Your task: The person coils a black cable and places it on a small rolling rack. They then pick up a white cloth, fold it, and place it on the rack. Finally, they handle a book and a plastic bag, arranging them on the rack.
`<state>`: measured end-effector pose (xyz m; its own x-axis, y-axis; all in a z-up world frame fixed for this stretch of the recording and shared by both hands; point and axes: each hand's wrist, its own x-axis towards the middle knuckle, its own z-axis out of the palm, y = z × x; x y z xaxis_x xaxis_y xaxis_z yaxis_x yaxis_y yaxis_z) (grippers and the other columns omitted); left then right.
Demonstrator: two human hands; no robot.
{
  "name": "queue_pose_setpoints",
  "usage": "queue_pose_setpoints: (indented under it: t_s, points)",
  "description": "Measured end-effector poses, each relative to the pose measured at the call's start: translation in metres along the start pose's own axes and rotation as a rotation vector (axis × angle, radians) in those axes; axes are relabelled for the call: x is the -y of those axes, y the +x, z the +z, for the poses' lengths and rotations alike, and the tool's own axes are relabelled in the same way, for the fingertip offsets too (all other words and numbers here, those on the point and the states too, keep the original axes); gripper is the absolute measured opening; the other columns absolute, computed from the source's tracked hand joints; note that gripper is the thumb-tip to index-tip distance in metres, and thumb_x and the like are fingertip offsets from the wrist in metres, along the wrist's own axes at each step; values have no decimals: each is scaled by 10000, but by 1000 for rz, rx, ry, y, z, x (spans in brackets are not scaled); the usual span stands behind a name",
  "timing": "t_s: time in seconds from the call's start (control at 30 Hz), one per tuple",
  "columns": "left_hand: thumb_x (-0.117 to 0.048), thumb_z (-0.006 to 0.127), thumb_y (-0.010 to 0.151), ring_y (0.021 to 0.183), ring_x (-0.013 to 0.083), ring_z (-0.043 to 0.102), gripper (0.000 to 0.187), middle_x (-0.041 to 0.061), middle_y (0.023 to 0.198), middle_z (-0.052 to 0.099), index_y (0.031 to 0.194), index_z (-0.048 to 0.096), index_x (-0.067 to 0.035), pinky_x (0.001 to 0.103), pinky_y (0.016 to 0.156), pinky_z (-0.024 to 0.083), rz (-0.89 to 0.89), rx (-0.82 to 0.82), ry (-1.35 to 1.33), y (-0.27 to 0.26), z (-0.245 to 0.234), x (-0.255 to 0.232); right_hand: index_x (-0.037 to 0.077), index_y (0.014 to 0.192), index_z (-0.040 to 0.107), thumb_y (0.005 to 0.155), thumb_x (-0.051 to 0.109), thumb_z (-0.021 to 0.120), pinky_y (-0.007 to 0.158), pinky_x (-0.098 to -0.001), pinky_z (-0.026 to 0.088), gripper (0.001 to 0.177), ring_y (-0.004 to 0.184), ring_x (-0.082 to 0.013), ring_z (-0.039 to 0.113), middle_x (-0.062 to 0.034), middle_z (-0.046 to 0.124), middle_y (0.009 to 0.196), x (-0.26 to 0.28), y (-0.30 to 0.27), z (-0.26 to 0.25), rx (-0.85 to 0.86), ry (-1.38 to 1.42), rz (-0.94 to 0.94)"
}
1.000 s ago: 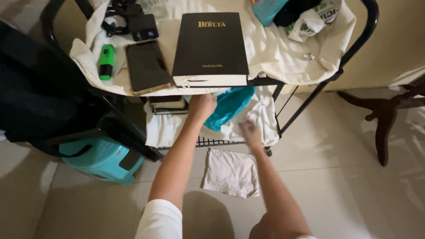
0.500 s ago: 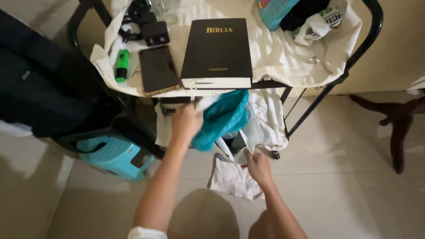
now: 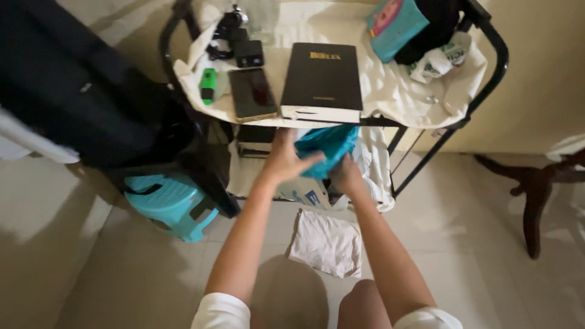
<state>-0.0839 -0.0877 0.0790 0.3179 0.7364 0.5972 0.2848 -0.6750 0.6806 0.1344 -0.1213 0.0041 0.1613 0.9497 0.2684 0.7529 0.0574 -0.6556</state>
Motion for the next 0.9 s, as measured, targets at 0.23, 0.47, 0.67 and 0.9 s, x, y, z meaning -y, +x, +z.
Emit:
queue_pose_setpoints:
  t_s: [0.23, 0.47, 0.67, 0.9]
  points:
    - [-302, 872, 725, 1378, 466, 422, 657, 227, 1488, 482, 1312, 638, -121, 545, 1149, 339, 67, -41, 350, -17, 4, -31, 8, 1073, 775, 1053, 185, 620, 561, -268, 431, 236, 619, -111, 532, -65, 651, 755, -22, -24, -44, 214, 954, 114]
    - [-87, 759, 879, 1119, 393, 643, 323, 205, 1218, 685, 1186, 709, -4, 443, 979, 523, -39, -262, 275, 5, 1, -11, 141, 1220, 667, 960, 171, 602, 579, -296, 522, 269, 620, -157, 648, -99, 682, 738, -2, -70, -95, 431, 410, 349]
    - [-40, 749, 838, 1092, 417, 639, 332, 226, 1199, 685, 1157, 694, 36, 449, 959, 521, 25, -284, 233, -4, 13, -19, 67, 1260, 597, 785, 299, 873, 848, -482, 552, 597, 998, -442, 660, -280, 659, 1151, 25, -35, -17, -51, -107, -129]
    - [-3, 738, 812, 1110, 411, 628, 287, 195, 1194, 673, 1095, 694, 20, 452, 976, 516, 17, -260, 213, -15, 11, -20, 26, 1267, 529, 651, 334, 901, 846, -541, 517, 783, 1050, -499, 603, -286, 598, 1208, 30, -23, 33, -203, 3, 37]
